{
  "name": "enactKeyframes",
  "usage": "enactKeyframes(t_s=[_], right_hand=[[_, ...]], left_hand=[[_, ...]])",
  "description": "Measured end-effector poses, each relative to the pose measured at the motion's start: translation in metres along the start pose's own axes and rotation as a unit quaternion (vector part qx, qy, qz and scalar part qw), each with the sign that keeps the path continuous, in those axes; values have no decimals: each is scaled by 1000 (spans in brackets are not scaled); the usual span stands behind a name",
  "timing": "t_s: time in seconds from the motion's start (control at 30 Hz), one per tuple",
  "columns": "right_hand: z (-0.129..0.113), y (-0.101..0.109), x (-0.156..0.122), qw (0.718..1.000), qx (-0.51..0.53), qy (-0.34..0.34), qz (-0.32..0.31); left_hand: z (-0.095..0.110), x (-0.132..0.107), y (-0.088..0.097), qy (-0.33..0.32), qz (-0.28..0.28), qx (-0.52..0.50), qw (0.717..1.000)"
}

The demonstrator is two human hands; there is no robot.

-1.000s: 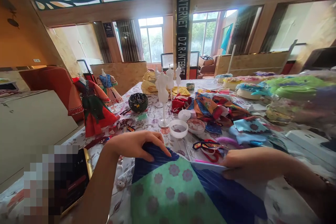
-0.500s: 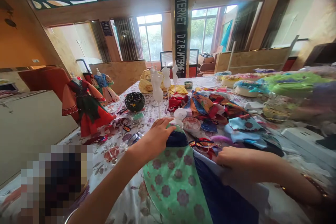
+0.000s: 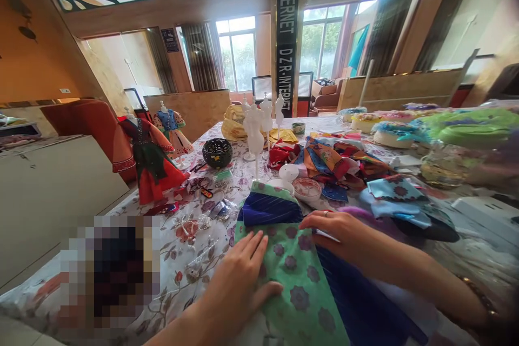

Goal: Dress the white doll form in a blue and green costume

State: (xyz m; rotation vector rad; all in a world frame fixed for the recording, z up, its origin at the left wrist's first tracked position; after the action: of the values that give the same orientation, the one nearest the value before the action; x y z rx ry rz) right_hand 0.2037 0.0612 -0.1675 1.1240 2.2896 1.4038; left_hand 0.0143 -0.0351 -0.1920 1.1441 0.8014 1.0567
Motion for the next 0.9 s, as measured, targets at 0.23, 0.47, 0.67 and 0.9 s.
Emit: enactKeyframes(t_s=[0.23, 0.47, 0.67, 0.9], right_hand=[[-7, -37, -12, 969, 11, 6, -248], [3, -30, -14, 934, -50, -3, -353], [10, -23, -21, 919, -92, -11, -382], [-9, -31, -22, 919, -99, -25, -382]], left_hand=[[-11, 10, -4, -16, -44, 5, 999], [7, 4, -21, -40, -41, -37, 998], [7, 17, -18, -28, 2, -13, 1000], [-1, 43, -11, -28, 64, 26, 997]])
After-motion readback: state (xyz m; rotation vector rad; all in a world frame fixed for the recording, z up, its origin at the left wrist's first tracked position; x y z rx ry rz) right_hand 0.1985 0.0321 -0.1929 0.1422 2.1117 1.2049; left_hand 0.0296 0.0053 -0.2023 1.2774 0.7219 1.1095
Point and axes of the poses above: each hand's wrist, its own x-axis towards the middle knuckle, its own y-axis out of the back of the hand, z = x × y, the point moved 3 cm from there along x, towards the middle knuckle, and after that the axes turned 10 degrees about -y, right-handed, at the moved point
